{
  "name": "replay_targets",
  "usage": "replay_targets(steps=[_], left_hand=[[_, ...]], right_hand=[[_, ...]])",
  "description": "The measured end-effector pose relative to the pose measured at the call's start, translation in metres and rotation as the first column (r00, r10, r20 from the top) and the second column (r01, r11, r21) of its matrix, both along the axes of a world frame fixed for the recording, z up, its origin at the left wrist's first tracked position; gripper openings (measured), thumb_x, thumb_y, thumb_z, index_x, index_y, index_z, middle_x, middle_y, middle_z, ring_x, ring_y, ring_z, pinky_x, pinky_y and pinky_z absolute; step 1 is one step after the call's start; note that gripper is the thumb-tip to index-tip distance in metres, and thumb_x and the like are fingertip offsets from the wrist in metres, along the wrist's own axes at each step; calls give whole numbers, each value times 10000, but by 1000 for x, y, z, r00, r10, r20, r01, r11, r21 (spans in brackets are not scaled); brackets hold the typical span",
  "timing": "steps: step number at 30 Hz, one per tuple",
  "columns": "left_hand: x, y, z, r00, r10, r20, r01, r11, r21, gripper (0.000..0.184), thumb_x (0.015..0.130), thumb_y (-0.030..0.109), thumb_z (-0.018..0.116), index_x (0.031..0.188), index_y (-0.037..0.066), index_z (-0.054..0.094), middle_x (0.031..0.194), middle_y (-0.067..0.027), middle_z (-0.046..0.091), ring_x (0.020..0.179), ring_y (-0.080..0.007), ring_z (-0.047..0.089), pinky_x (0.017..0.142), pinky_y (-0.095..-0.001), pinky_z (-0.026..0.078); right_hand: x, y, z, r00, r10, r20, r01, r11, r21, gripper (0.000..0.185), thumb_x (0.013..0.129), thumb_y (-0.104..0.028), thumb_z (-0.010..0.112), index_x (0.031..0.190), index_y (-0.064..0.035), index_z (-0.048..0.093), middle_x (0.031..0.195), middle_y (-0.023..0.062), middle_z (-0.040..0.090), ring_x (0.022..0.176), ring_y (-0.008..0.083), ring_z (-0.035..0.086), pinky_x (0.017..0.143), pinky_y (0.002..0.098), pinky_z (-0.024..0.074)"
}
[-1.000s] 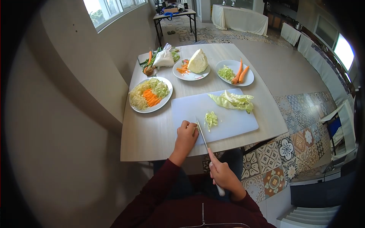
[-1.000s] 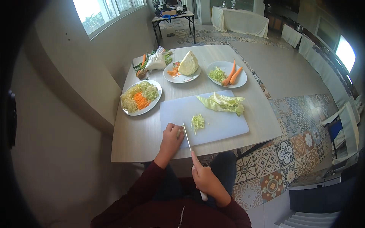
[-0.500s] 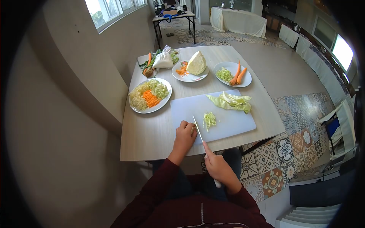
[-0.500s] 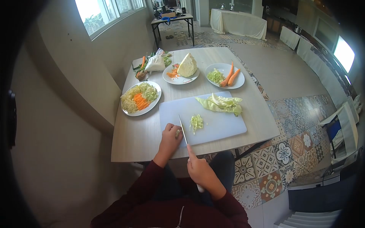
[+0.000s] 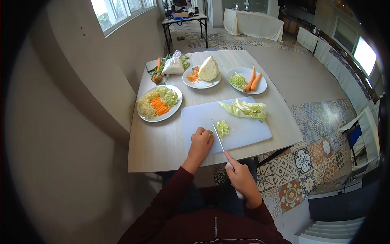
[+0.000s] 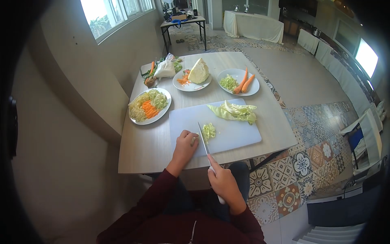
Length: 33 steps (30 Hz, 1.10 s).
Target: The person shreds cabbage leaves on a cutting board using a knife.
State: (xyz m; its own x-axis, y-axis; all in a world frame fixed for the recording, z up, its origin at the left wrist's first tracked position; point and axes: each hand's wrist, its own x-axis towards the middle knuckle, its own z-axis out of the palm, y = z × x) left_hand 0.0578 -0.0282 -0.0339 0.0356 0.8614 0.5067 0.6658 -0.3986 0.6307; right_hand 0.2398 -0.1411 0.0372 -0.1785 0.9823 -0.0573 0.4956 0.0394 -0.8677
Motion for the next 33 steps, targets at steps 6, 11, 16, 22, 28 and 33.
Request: replay_targets(steps=[6, 11, 16, 22, 28, 33], left_hand=[[-2, -1, -1, 995, 29, -95, -26, 999, 40, 145, 804, 98, 700, 946, 79, 725, 921, -87, 610, 837, -285, 620, 763, -421, 480], [-4, -1, 1, 996, 7, -94, -6, 1000, 2, 165, 804, 91, 695, 965, 84, 729, 919, -86, 605, 836, -284, 618, 759, -426, 481], [-4, -3, 2, 996, 20, -88, -18, 1000, 25, 181, 798, 79, 696, 977, 77, 724, 909, -97, 597, 829, -289, 617, 743, -424, 486], [-5, -4, 5, 1000, -23, 19, 23, 1000, -5, 183, 794, 68, 686, 976, 68, 705, 882, -104, 570, 822, -294, 597, 754, -436, 467], [-6, -2, 3, 1000, -15, -8, 16, 999, 41, 204, 771, 33, 692, 972, 59, 712, 865, -126, 575, 729, -314, 609, 671, -427, 510], [-5, -1, 1, 999, 2, -40, 0, 999, 44, 187, 775, 48, 706, 961, 65, 716, 853, -124, 563, 722, -309, 605, 667, -429, 507]], right_hand=[[3, 1, -3, 998, 6, -64, -10, 998, -69, 499, 940, -176, 513, 1430, -85, 485, 707, 303, 583, 677, 440, 641, 638, 460, 491], [3, 2, -8, 998, 6, -69, -11, 997, -71, 501, 945, -167, 511, 1438, -87, 475, 682, 289, 576, 636, 417, 637, 624, 445, 492], [1, 2, -6, 993, 15, -114, -28, 993, -112, 509, 970, -160, 487, 1474, -104, 437, 607, 204, 592, 542, 298, 642, 587, 400, 512], [0, 2, 5, 990, 17, -140, -46, 978, -204, 530, 996, -160, 463, 1517, -116, 379, 577, 86, 582, 472, 170, 598, 506, 327, 520], [0, 1, 0, 986, 22, -163, -51, 983, -176, 530, 998, -159, 461, 1519, -115, 377, 582, 68, 579, 474, 149, 588, 501, 313, 523], [-4, -4, 3, 971, 26, -236, -68, 983, -171, 527, 1000, -152, 454, 1517, -88, 373, 593, 60, 588, 465, 144, 588, 489, 304, 519]])
